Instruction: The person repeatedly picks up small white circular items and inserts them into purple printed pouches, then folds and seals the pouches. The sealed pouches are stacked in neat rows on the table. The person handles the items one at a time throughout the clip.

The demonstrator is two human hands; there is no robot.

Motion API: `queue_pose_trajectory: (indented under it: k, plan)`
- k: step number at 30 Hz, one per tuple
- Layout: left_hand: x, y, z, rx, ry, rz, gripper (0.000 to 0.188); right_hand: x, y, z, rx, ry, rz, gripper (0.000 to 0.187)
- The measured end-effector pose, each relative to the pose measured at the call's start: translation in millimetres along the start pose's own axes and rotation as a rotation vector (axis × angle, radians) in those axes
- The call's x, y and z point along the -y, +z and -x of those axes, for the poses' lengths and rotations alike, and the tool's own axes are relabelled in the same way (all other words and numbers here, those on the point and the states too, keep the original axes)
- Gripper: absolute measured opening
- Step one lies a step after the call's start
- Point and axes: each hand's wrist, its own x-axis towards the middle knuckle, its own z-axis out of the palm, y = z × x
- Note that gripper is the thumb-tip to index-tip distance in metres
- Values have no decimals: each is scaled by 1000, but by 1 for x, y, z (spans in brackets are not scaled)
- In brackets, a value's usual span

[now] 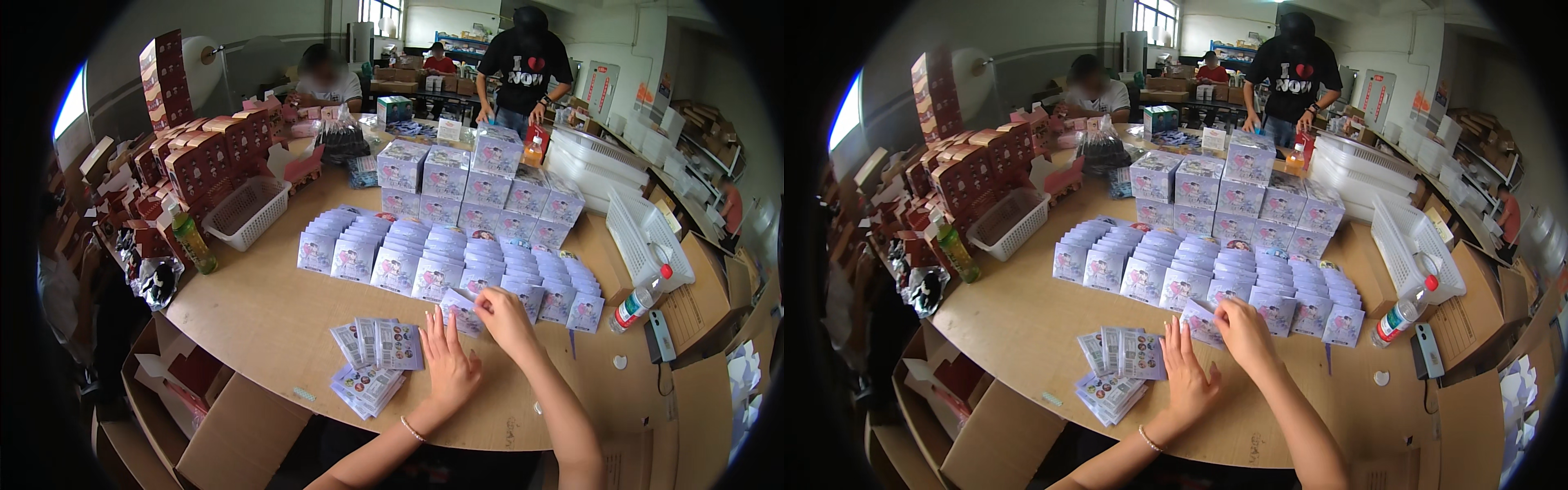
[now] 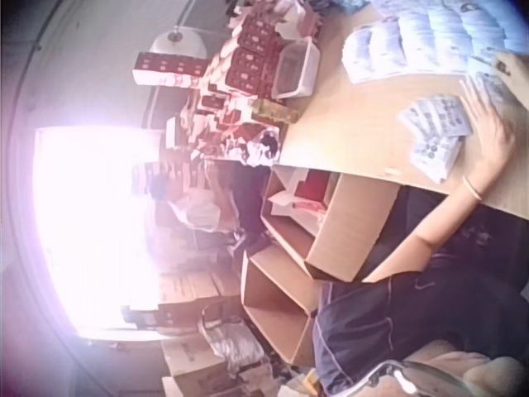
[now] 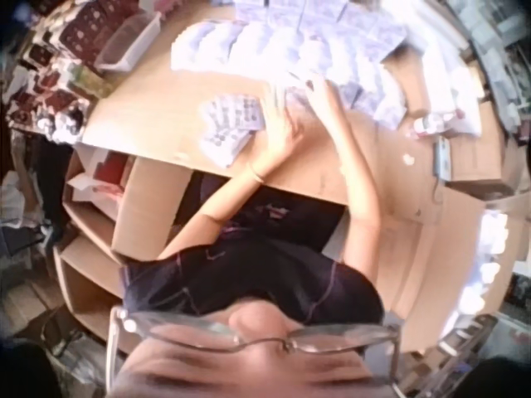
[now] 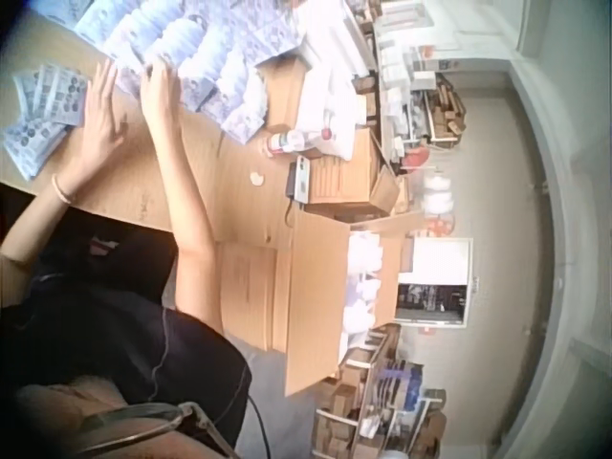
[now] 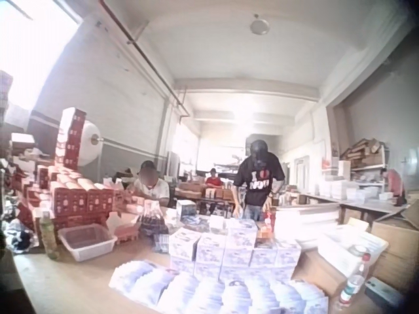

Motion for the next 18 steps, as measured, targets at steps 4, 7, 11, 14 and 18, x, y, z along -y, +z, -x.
queue_pose_trajectory:
  k: [4, 7, 11, 14, 18]
  plan:
    - [1, 3, -4, 58, -72, -77, 87, -40, 45, -44, 59, -65, -39, 9]
    - [23, -21, -15, 238, -16, -303, 88, -29, 69, -59, 18, -104, 56, 16]
    - [59, -75, -32, 697, 25, -598, 99, -17, 73, -57, 149, -55, 309, 47]
    - [78, -94, -39, 816, 78, -627, 105, -15, 79, -50, 67, -88, 418, 58]
    - [97, -97, -48, 864, 168, -580, 107, -16, 83, -46, -1, -90, 468, 58]
